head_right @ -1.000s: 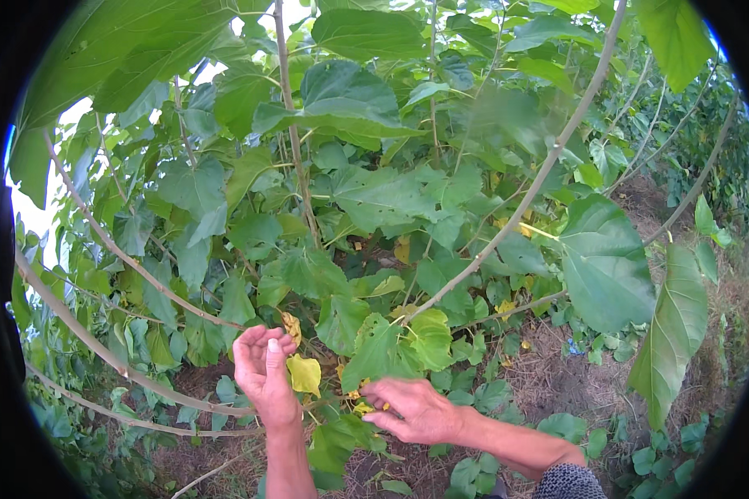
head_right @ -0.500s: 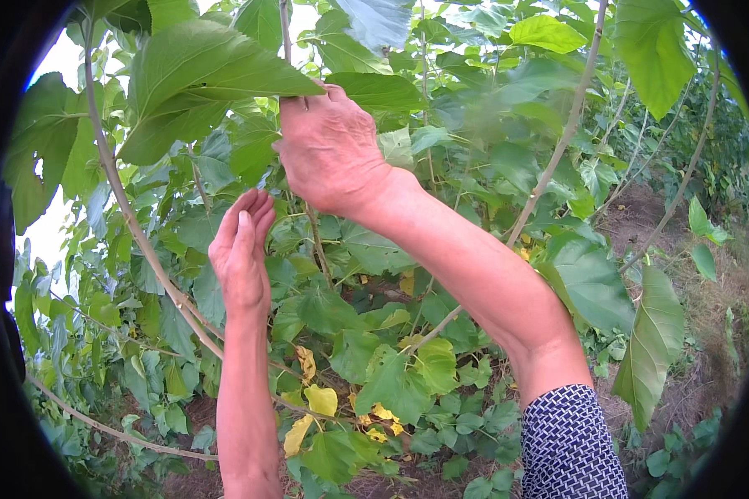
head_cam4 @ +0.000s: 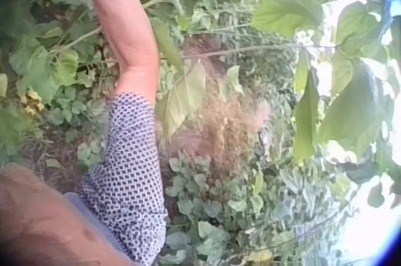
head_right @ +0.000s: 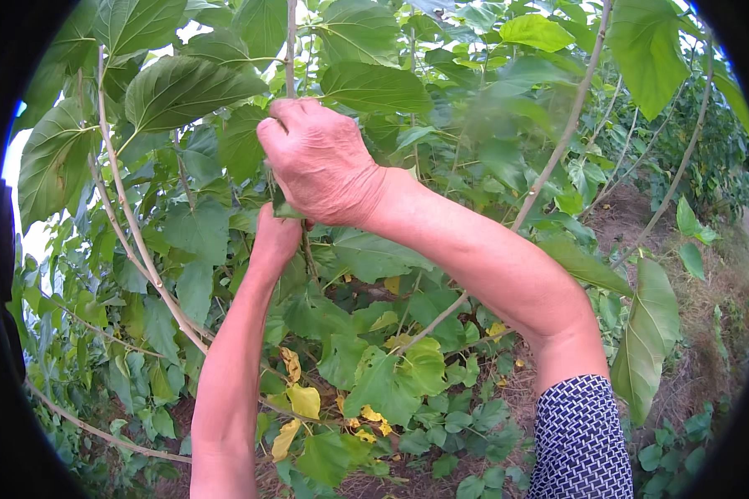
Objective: The person plucks green leaves from tree branches by hand and places them into a yellow bag. The person repeatedly reaches for branches, detaches leaves, and deposits them into the bag held in the other hand.
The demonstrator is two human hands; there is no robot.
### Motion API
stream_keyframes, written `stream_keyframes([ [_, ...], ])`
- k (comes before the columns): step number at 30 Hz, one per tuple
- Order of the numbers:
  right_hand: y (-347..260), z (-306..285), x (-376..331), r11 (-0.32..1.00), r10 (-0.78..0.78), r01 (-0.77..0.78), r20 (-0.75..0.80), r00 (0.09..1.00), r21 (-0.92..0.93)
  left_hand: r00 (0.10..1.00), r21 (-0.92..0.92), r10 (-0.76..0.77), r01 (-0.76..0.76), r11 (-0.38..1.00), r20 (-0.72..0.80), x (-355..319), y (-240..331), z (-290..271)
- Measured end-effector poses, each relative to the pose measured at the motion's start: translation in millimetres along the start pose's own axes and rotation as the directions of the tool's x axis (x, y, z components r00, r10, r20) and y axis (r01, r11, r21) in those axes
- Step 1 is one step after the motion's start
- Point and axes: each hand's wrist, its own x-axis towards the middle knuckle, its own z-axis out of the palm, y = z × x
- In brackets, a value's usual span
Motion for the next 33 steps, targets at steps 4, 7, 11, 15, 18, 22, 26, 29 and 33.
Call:
stream_keyframes([
  [4,15,-38,85,0.916,-0.379,0.311,-0.294,0.877,-0.254,0.995,0.136,0.095,-0.092,0.986,-0.015,-10,19,-4],
  [7,56,-73,123,0.824,-0.246,0.106,-0.183,0.952,-0.557,0.979,0.136,0.201,-0.200,0.970,0.003,-23,31,-2],
  [11,103,-104,122,0.799,-0.067,-0.011,-0.108,0.992,-0.601,0.980,0.122,0.197,-0.201,0.972,0.041,-37,51,16],
  [15,100,-131,127,0.926,0.139,-0.227,-0.289,0.947,-0.301,0.974,0.154,0.217,-0.224,0.962,0.059,-42,53,21],
  [18,121,-146,115,0.934,0.175,-0.254,-0.300,0.938,-0.251,0.973,0.179,0.220,-0.229,0.957,0.070,-39,53,29],
  [22,126,-162,95,0.936,0.186,-0.268,-0.324,0.927,-0.230,0.960,0.196,0.280,-0.278,0.940,0.022,-36,40,36],
  [26,120,-170,84,0.867,0.499,-0.480,-0.252,0.829,0.135,0.894,0.239,0.447,-0.432,0.870,-0.011,-33,27,45],
  [29,141,-169,76,0.733,0.521,-0.427,-0.032,0.853,0.530,0.958,0.118,0.278,-0.285,0.951,0.071,-30,35,40],
  [33,167,-164,74,0.595,0.510,-0.515,0.206,0.835,0.617,0.960,-0.015,0.249,-0.249,0.968,0.126,-34,43,33],
])
